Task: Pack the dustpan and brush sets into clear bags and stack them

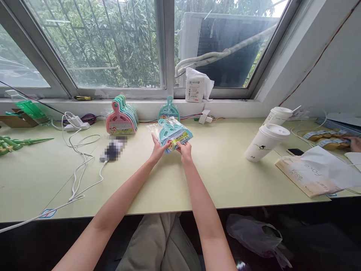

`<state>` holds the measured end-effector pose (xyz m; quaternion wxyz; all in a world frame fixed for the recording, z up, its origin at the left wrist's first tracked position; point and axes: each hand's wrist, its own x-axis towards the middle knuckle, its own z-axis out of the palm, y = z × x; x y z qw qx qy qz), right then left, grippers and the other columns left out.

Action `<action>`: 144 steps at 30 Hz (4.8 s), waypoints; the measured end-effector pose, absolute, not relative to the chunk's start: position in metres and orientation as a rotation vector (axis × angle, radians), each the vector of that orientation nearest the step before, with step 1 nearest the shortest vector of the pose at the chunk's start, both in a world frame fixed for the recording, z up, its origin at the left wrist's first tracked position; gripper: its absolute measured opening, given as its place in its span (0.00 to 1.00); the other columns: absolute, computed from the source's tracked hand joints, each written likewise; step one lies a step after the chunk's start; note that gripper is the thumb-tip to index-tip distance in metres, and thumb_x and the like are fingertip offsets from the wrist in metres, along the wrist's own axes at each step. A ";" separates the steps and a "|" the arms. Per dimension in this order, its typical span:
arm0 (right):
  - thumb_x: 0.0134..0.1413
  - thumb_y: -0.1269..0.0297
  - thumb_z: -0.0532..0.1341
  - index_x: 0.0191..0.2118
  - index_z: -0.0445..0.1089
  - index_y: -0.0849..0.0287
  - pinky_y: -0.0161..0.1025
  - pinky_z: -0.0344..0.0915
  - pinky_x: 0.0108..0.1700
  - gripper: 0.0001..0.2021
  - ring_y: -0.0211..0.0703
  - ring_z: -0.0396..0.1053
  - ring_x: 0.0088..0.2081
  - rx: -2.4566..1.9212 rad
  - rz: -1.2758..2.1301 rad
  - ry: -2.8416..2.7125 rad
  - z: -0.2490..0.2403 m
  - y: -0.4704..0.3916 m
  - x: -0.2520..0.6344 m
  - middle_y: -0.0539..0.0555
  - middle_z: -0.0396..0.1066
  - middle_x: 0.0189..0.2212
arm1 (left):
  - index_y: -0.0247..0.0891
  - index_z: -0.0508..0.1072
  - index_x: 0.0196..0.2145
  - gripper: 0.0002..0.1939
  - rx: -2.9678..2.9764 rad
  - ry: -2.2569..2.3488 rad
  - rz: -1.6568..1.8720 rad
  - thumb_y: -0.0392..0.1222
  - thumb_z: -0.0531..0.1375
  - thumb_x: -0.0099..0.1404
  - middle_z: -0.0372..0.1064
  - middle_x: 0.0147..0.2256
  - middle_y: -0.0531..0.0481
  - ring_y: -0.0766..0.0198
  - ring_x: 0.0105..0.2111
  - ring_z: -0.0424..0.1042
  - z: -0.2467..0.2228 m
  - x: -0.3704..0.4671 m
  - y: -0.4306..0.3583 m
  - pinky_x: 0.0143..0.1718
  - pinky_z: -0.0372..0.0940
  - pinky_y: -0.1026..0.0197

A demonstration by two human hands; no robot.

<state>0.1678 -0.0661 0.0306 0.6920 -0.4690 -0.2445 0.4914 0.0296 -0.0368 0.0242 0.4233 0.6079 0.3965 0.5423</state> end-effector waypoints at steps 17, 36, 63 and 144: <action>0.44 0.71 0.67 0.36 0.67 0.59 0.42 0.74 0.46 0.11 0.42 0.75 0.39 -1.020 1.066 -0.575 0.027 -0.066 0.163 0.53 0.76 0.37 | 0.45 0.75 0.37 0.12 2.471 1.299 1.388 0.40 0.52 0.68 0.73 0.45 0.48 0.54 0.50 0.65 0.039 0.022 -0.056 0.62 0.43 0.47; 0.38 0.61 0.71 0.40 0.71 0.59 0.37 0.74 0.32 0.19 0.40 0.74 0.32 -1.092 1.080 -1.029 0.029 -0.065 0.144 0.51 0.76 0.31 | 0.35 0.64 0.60 0.25 2.585 1.384 1.184 0.36 0.47 0.67 0.73 0.42 0.39 0.51 0.44 0.69 0.041 0.021 -0.048 0.45 0.57 0.53; 0.37 0.68 0.71 0.37 0.69 0.59 0.47 0.73 0.50 0.17 0.47 0.74 0.43 -0.836 1.027 -0.563 0.032 -0.064 0.168 0.55 0.75 0.39 | 0.39 0.69 0.53 0.26 1.024 0.446 0.953 0.53 0.62 0.61 0.65 0.56 0.41 0.50 0.58 0.63 0.036 0.031 -0.043 0.57 0.59 0.46; 0.54 0.64 0.56 0.38 0.61 0.54 0.51 0.58 0.59 0.05 0.50 0.58 0.59 -1.399 0.179 -1.140 -0.001 0.143 0.198 0.59 0.68 0.47 | 0.45 0.73 0.40 0.10 1.685 1.584 1.253 0.45 0.60 0.60 0.70 0.43 0.43 0.51 0.44 0.70 0.004 0.013 0.176 0.42 0.60 0.55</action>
